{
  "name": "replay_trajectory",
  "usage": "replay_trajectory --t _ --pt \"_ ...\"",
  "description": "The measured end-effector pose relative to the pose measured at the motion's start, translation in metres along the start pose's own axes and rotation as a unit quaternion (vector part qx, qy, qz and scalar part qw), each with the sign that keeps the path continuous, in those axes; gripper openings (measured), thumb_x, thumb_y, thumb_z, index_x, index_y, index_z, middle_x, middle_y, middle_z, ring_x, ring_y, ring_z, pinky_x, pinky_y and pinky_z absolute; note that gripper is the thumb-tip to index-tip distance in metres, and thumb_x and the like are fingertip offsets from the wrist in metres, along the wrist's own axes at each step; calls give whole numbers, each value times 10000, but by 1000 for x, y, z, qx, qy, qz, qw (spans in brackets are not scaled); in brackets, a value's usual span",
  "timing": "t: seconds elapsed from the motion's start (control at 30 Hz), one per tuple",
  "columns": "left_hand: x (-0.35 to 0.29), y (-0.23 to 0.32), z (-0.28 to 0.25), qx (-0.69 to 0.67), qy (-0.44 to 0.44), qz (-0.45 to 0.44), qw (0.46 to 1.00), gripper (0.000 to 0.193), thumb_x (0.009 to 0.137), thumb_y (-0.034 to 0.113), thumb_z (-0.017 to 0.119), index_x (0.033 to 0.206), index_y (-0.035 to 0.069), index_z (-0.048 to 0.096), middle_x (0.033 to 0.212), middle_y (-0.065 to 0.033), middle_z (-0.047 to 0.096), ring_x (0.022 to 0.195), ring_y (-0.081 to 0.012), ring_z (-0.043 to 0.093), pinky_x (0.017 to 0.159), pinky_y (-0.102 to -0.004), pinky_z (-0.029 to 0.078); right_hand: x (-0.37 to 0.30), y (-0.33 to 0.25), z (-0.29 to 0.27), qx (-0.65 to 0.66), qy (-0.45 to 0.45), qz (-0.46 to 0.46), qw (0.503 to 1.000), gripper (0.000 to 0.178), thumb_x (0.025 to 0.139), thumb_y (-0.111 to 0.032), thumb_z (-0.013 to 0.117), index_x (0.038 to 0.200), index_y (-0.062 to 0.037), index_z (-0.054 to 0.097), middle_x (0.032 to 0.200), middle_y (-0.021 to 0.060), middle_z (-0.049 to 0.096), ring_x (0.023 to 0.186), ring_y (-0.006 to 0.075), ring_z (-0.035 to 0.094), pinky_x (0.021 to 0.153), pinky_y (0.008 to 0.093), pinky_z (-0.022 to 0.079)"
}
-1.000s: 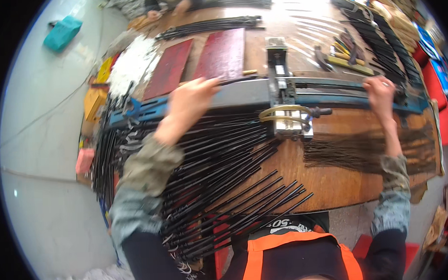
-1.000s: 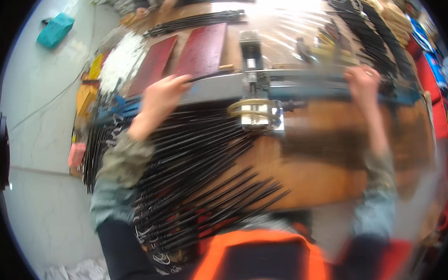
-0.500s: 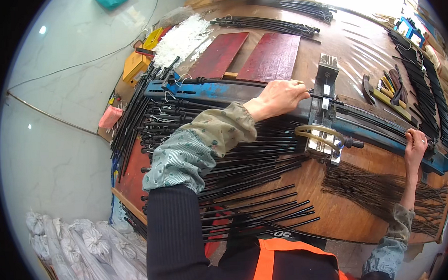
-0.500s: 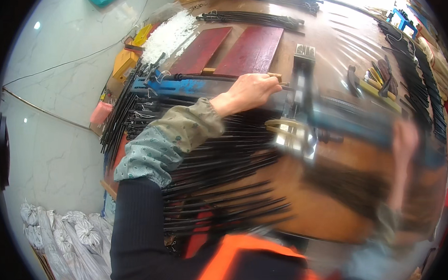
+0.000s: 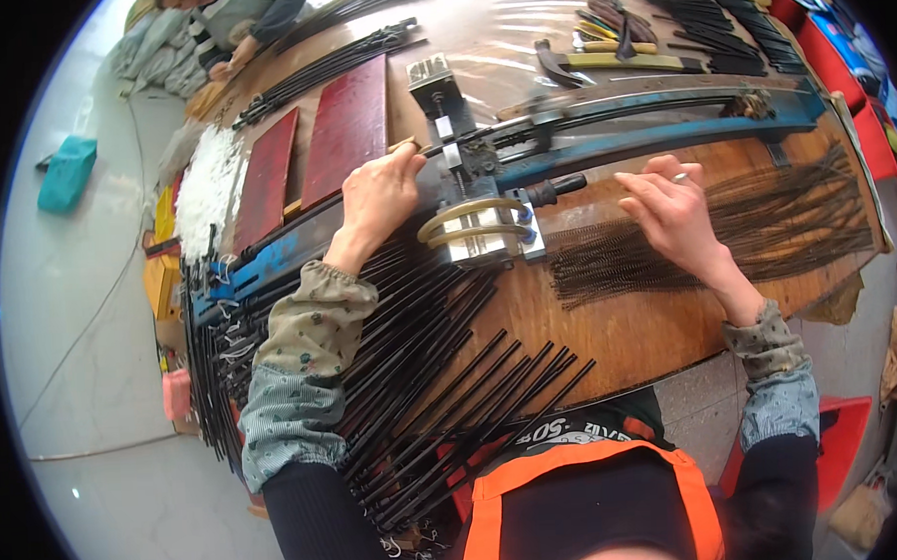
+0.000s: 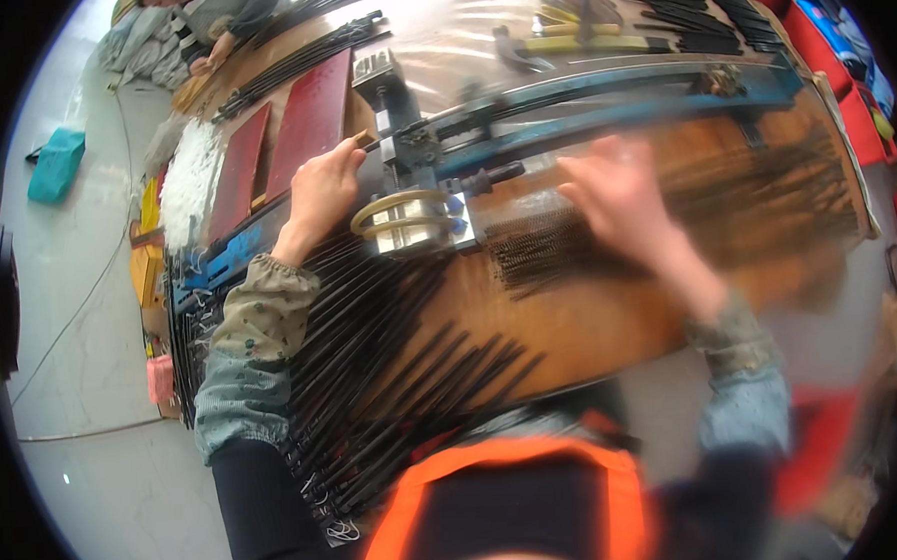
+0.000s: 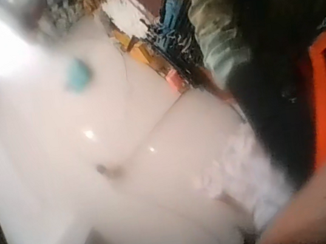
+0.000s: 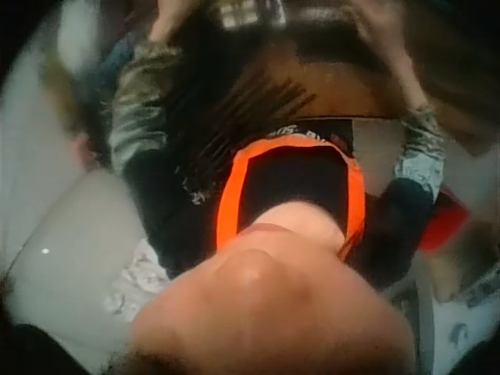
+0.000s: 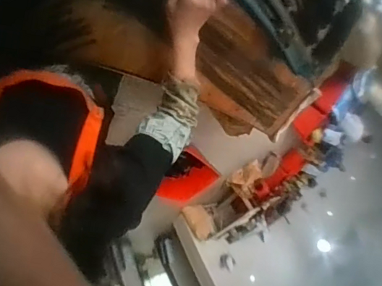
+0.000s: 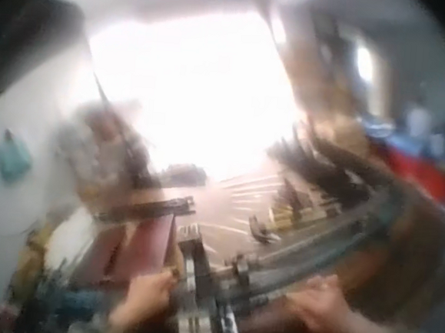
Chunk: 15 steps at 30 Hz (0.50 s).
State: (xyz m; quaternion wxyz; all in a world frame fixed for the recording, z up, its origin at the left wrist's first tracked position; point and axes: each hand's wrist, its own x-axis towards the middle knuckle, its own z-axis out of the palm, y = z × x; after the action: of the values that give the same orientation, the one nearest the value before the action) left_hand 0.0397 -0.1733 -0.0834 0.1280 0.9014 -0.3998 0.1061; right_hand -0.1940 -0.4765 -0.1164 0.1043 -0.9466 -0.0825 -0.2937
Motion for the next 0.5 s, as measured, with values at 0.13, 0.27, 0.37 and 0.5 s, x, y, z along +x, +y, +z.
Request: replay_trajectory --t 0.13,0.27,0.37,0.5 --pt "-5 -2 2 10 -7 -7 1000 260 986 313 539 879 77 561 769 -170 669 752 -399 657 624 -500 505 7 -16 10 42 -1 -12 999 345 866 -195 713 1182 -62 678 923 41 693 964 217 595 873 362 351" --pt "-8 -1 7 3 15 1 1000 261 983 314 543 869 80 561 767 -159 670 743 -390 660 619 -495 506 28 -31 43 196 -1 60 979 267 871 -104 691 1121 -25 648 890 89 643 925 261 581 827 362 389" --pt "-12 -4 16 8 56 33 998 193 968 278 565 908 98 602 772 -143 673 731 -375 664 607 -479 510 21 -26 51 268 2 63 961 192 870 -24 654 1059 -3 630 862 122 611 864 306 573 785 366 438" --pt "-1 -7 17 27 107 90 990 169 960 256 577 886 104 578 739 -110 643 699 -357 647 557 -469 488 38 -18 48 313 -48 114 941 170 905 -53 650 1067 -4 642 858 122 639 832 225 609 745 311 470"
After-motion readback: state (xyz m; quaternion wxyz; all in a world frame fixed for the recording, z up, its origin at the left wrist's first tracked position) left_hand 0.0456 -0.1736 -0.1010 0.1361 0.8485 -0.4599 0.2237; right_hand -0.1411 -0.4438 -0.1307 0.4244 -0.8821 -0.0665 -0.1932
